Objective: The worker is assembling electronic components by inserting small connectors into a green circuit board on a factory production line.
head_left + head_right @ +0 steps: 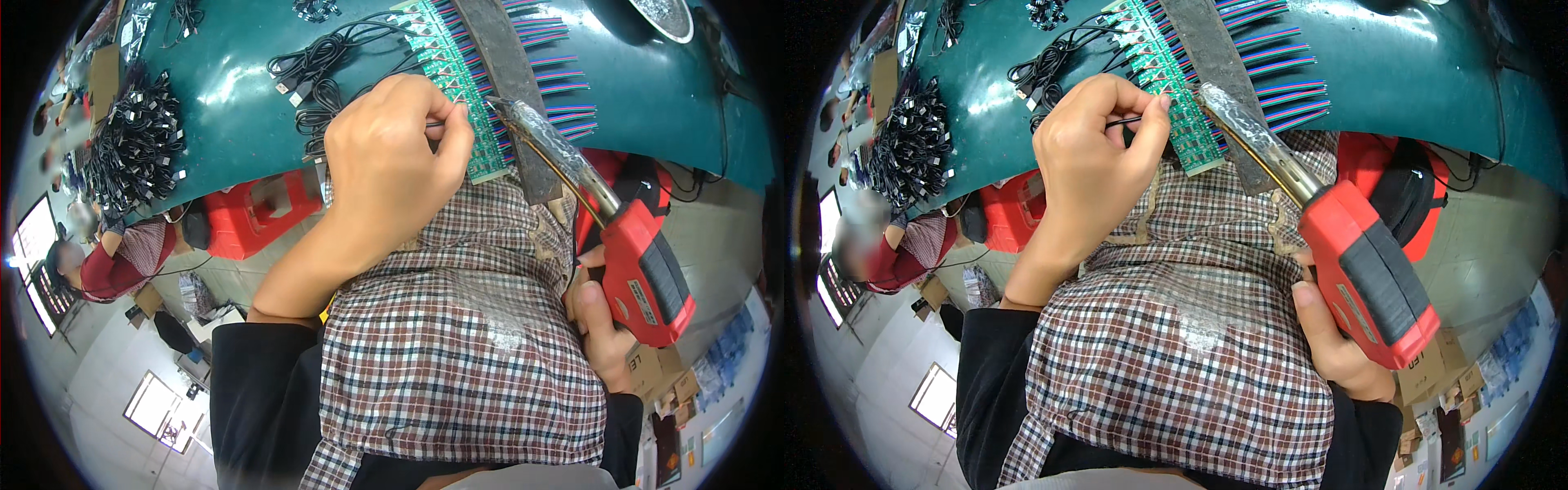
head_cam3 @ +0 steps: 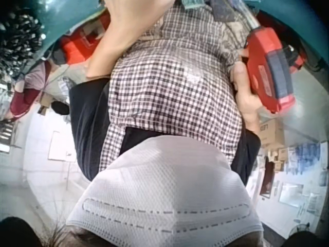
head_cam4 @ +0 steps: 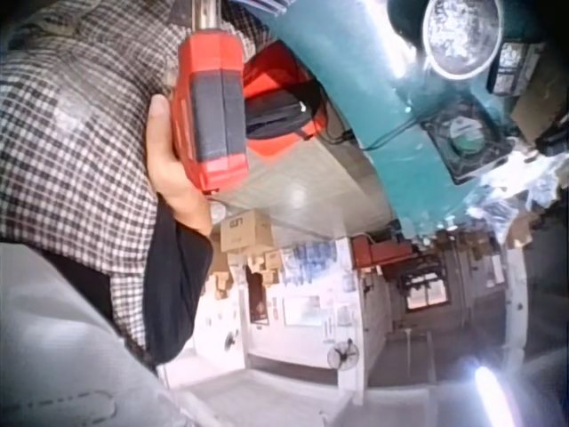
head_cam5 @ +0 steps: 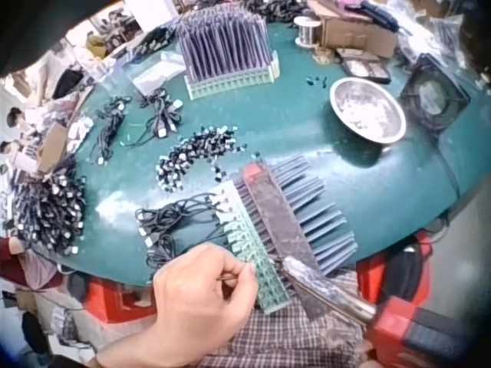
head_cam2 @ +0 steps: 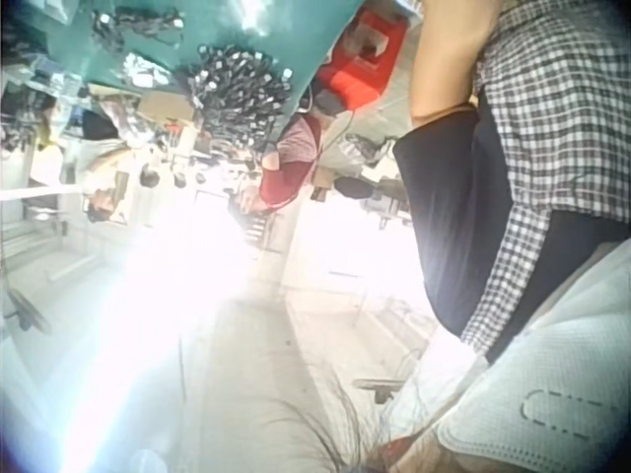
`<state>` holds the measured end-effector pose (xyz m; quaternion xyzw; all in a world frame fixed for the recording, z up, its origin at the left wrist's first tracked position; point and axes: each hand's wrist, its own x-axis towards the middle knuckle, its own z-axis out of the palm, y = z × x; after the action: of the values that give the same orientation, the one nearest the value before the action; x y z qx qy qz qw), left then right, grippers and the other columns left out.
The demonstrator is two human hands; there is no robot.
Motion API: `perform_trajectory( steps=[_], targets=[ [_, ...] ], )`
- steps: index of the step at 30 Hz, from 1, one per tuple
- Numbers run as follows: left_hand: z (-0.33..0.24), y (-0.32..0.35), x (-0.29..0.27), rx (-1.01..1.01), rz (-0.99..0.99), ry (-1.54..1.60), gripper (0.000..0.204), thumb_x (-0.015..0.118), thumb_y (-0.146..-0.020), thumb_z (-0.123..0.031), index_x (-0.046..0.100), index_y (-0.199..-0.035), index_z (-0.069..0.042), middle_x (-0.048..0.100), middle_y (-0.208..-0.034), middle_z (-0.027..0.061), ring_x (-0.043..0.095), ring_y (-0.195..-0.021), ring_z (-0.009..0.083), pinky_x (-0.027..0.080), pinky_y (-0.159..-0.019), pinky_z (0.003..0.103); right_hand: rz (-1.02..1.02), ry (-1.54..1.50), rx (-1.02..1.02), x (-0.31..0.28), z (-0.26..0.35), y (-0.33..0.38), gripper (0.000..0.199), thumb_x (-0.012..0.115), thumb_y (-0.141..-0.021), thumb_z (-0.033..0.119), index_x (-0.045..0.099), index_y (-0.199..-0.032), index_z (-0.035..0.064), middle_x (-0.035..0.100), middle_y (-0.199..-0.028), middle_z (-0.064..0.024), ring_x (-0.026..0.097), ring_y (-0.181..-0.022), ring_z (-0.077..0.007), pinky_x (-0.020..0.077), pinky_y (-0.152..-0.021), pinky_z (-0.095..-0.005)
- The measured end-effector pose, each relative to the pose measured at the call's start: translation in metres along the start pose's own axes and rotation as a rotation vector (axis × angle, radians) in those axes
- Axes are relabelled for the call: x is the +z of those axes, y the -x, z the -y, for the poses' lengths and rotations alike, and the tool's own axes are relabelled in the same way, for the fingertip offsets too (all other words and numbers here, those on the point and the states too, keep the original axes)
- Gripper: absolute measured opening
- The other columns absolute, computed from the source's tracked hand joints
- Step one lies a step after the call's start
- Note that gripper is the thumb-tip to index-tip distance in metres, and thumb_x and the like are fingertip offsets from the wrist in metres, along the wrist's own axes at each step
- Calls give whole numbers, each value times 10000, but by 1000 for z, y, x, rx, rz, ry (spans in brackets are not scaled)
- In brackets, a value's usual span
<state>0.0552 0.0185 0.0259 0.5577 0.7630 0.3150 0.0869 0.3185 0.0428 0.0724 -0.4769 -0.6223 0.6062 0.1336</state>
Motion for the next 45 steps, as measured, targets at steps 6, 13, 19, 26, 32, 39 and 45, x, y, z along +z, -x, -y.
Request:
perform_trajectory(
  steps=[6,13,19,26,32,39,45],
  targets=[
    [0,1,7,6,-26,-21,192,747,-734,-67,561,-688,-73,588,-646,45,598,-538,219,456,-491,342,-38,-70,176,1,2,0,180,695,-865,4,663,-1040,-19,684,-925,-82,660,-836,-179,525,-753,-303],
    [1,1,10,28,-41,-63,192,744,-717,-65,556,-684,-78,580,-640,47,590,-544,232,451,-489,352,-11,-47,52,6,-10,0,107,589,-922,27,550,-1011,-19,488,-669,-11,413,-492,-68,330,-471,-229],
    [2,1,10,34,-44,-70,197,744,-713,-65,550,-684,-80,572,-637,45,586,-544,236,447,-488,352,-7,-47,34,7,-8,-2,131,603,-923,37,551,-1029,-21,514,-712,-24,425,-507,-68,335,-471,-232],
    [2,3,12,38,-53,-71,203,743,-713,-71,542,-681,-84,563,-632,41,578,-539,237,441,-486,354,4,-17,16,3,-8,-3,74,576,-924,33,529,-966,-5,504,-713,-39,411,-507,-74,336,-473,-234],
    [3,2,11,39,-49,-74,204,741,-713,-76,540,-680,-84,560,-630,39,577,-538,237,440,-484,355,11,-18,-3,3,-5,-3,70,548,-920,26,478,-916,23,472,-718,-52,377,-499,-80,336,-467,-240],
    [-1,0,6,26,-38,-64,190,743,-733,-66,556,-695,-76,584,-647,37,605,-550,210,460,-495,332,32,8,-11,1,-6,0,94,574,-920,52,504,-966,10,472,-702,-39,383,-497,-75,332,-470,-236],
    [1,-5,-3,-75,105,35,134,755,-757,-76,624,-742,-55,643,-693,49,669,-616,181,507,-538,298,22,3,62,0,-1,2,235,586,-913,51,536,-1128,-30,492,-649,-12,414,-505,-65,319,-491,-229]
  ],
)
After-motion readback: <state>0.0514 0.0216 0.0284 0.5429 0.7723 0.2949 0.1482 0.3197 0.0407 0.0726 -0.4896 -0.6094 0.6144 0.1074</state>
